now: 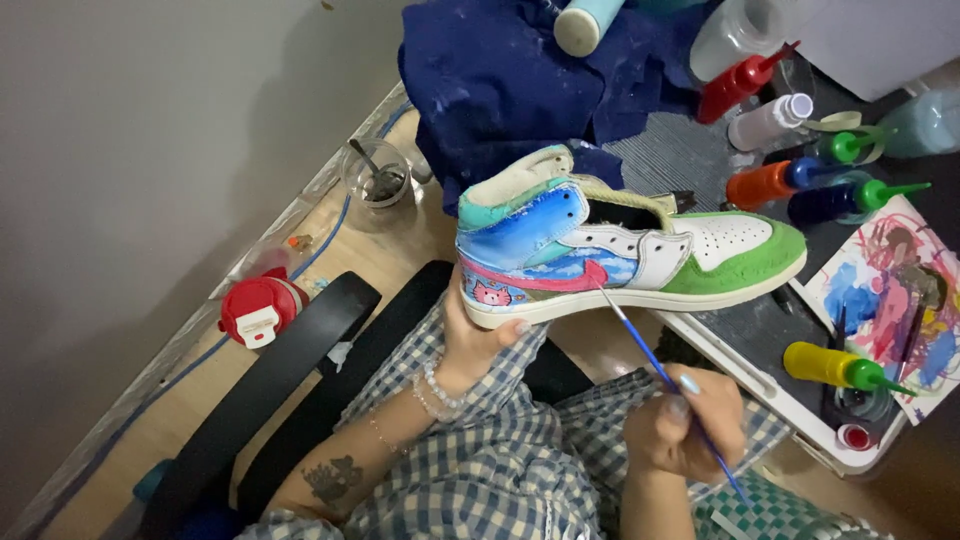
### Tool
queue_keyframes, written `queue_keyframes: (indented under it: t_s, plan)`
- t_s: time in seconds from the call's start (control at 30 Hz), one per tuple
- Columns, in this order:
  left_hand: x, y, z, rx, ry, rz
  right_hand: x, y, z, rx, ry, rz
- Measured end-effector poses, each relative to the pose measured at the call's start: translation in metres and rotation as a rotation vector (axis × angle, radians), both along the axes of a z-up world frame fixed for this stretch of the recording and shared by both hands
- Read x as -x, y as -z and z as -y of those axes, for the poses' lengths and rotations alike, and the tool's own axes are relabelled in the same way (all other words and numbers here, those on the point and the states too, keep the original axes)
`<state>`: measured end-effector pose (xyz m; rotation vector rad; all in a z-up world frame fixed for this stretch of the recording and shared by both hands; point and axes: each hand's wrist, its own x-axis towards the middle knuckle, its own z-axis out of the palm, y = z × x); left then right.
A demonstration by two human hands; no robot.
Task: A person is meticulously painting a custom design onto a high-top sneaker using a paintbrush and various colors of paint.
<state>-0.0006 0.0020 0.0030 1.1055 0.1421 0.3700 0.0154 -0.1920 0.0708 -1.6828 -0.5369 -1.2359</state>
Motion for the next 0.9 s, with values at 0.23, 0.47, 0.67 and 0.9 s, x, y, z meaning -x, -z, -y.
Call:
queue_keyframes:
  t_s: [0.23, 0.47, 0.67, 0.9]
  plan:
    - [0.0, 0.006, 0.0, -0.018, -0.009, 0.023, -0.006, -0.001, 0.002, 0.002, -0.04, 0.009]
    - [-0.001, 0.002, -0.001, -0.031, -0.037, 0.025, 0.0, -0.004, 0.0, -0.031, -0.019, -0.035]
    - [0.001, 0.01, 0.001, -0.151, -0.1, 0.023, 0.01, 0.008, -0.008, 0.085, -0.24, -0.093]
    - [-0.001, -0.001, -0.003, -0.091, -0.075, 0.022, 0.006, -0.012, -0.031, 0.226, -0.269, -0.154]
